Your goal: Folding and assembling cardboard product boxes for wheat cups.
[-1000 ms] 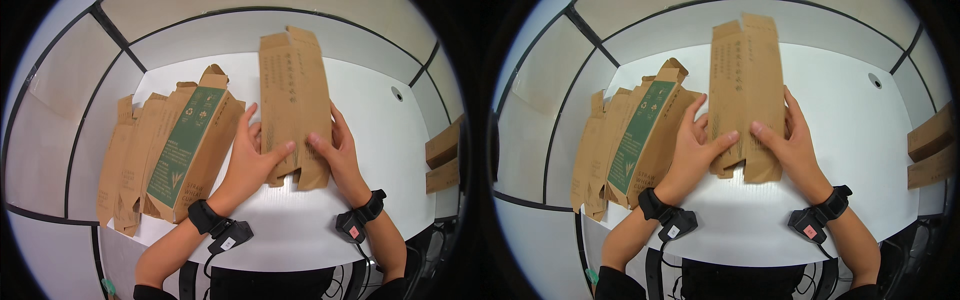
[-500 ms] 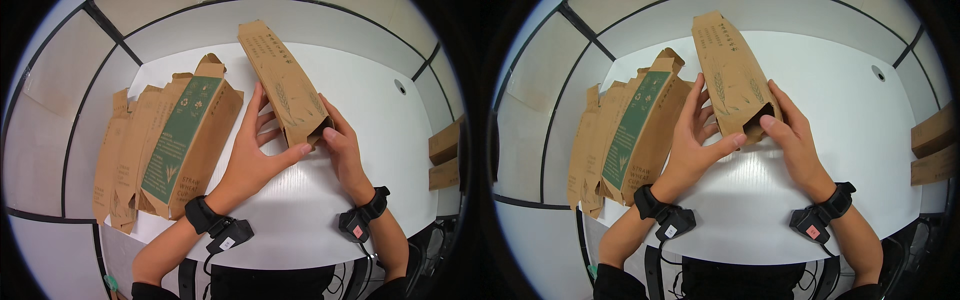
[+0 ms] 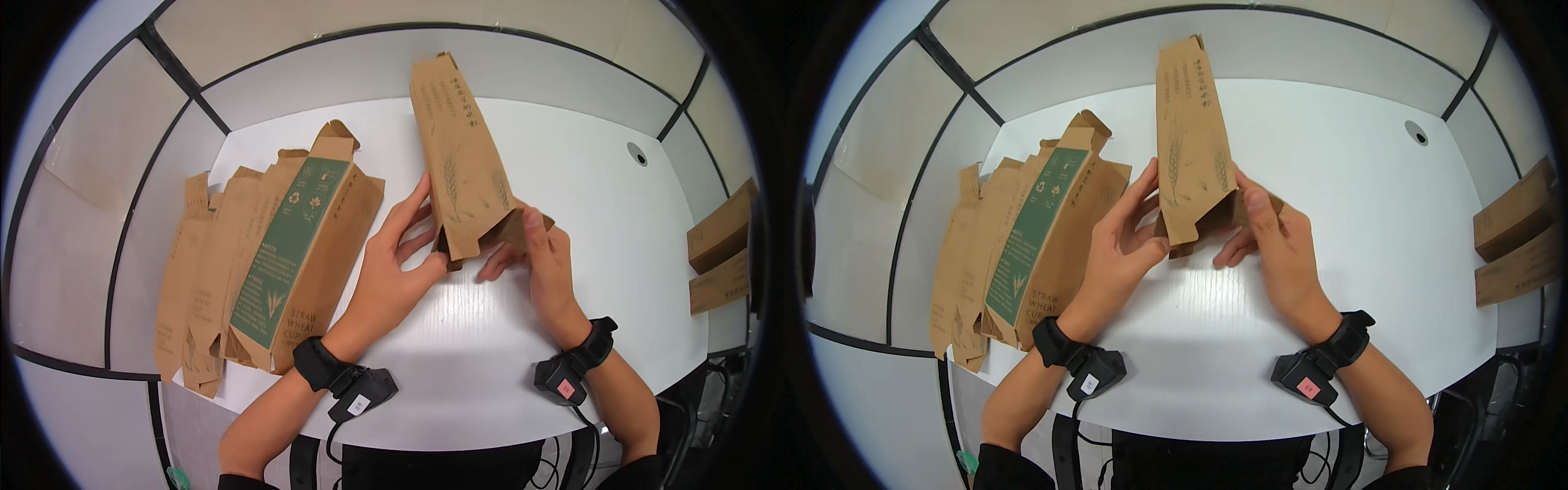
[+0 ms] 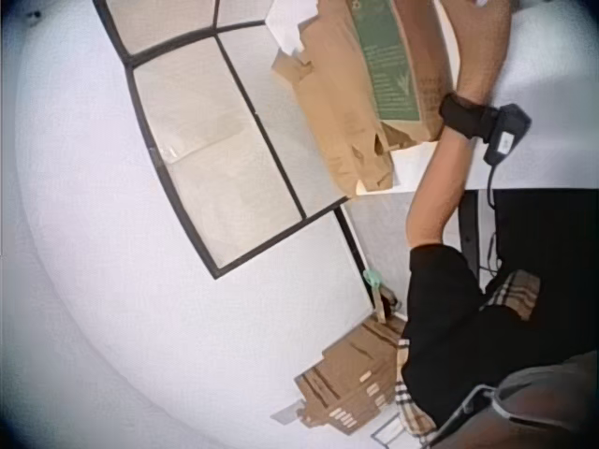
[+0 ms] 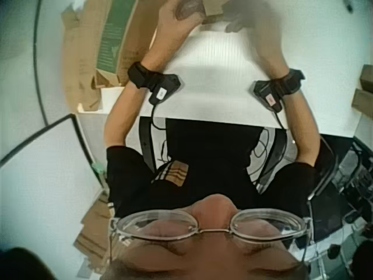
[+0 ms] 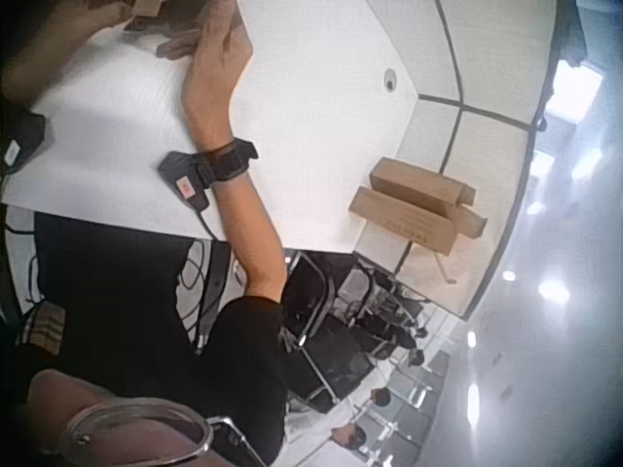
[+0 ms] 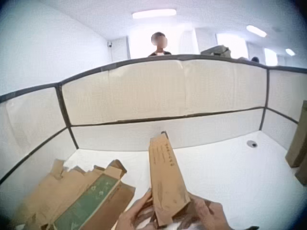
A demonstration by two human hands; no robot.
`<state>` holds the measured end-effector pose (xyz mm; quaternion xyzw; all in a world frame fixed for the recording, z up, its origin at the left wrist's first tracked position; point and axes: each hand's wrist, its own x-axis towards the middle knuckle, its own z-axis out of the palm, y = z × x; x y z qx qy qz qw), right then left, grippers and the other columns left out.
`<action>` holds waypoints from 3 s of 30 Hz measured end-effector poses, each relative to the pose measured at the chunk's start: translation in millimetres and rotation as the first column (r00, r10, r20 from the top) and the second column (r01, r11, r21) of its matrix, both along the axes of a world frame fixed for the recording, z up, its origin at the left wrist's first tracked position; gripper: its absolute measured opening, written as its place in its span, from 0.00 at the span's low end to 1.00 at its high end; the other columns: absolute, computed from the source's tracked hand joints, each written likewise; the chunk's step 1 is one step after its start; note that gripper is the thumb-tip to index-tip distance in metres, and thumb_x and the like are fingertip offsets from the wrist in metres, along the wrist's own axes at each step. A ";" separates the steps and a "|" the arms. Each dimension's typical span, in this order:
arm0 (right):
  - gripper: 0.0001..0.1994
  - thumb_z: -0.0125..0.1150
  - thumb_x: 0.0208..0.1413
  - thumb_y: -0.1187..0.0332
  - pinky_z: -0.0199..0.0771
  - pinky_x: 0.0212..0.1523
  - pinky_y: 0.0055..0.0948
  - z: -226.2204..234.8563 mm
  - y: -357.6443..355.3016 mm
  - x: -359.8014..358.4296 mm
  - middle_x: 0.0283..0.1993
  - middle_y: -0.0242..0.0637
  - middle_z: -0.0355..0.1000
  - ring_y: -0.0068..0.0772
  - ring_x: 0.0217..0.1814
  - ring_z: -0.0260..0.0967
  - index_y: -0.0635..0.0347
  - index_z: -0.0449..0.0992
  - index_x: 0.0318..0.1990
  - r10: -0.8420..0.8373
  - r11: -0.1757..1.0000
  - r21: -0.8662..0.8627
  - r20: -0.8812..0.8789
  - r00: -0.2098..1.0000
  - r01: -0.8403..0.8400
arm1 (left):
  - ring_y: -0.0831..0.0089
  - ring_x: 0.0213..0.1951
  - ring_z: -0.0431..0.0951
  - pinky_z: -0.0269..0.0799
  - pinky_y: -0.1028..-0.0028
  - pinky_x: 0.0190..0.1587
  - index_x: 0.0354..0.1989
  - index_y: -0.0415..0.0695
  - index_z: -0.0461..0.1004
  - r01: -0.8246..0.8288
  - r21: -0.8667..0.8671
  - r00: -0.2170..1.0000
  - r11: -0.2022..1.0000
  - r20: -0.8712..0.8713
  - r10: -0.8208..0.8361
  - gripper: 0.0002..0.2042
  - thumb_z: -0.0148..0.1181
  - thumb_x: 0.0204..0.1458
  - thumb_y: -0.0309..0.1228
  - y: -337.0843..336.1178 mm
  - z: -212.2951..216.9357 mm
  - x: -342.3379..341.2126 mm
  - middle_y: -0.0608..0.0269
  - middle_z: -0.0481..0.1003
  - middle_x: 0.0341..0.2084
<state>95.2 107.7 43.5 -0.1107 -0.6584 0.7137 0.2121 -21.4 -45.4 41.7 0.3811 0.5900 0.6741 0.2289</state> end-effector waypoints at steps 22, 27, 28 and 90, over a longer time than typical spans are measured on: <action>0.17 0.52 0.53 0.85 0.73 0.38 0.20 -10.9 0.8 2.5 0.39 0.30 0.61 0.20 0.39 0.66 0.59 0.80 0.47 -0.135 0.986 0.072 -0.153 0.979 0.148 | 0.54 0.62 0.60 0.60 0.58 0.61 0.49 0.47 0.74 -0.311 -0.125 0.864 0.942 -0.451 0.225 0.25 0.74 0.39 0.34 -4.0 -0.5 10.5 0.50 0.58 0.59; 0.17 0.56 0.47 0.85 0.73 0.39 0.21 -12.7 -2.3 1.9 0.39 0.32 0.60 0.22 0.36 0.66 0.58 0.81 0.44 -0.113 0.948 0.277 -0.173 0.978 0.158 | 0.53 0.62 0.60 0.60 0.59 0.61 0.47 0.49 0.75 -0.312 -0.077 0.841 0.947 -0.486 0.238 0.22 0.71 0.40 0.28 -4.6 1.8 9.3 0.50 0.58 0.59; 0.16 0.58 0.45 0.85 0.72 0.36 0.21 -10.1 -3.9 2.0 0.36 0.32 0.60 0.21 0.35 0.65 0.59 0.81 0.42 -0.106 0.931 0.328 -0.177 0.979 0.160 | 0.52 0.63 0.59 0.60 0.58 0.62 0.44 0.48 0.77 -0.276 -0.048 0.842 0.960 -0.494 0.218 0.19 0.70 0.40 0.26 -4.5 3.8 7.8 0.50 0.59 0.59; 0.18 0.47 0.51 0.80 0.64 0.50 0.27 -5.2 -6.7 6.4 0.35 0.30 0.62 0.21 0.39 0.61 0.63 0.67 0.52 0.100 0.992 0.086 -0.109 0.989 -0.091 | 0.61 0.65 0.57 0.50 0.63 0.68 0.65 0.33 0.50 -0.166 -0.042 0.980 0.985 0.101 0.169 0.31 0.57 0.57 0.30 -1.8 -8.2 13.8 0.45 0.57 0.61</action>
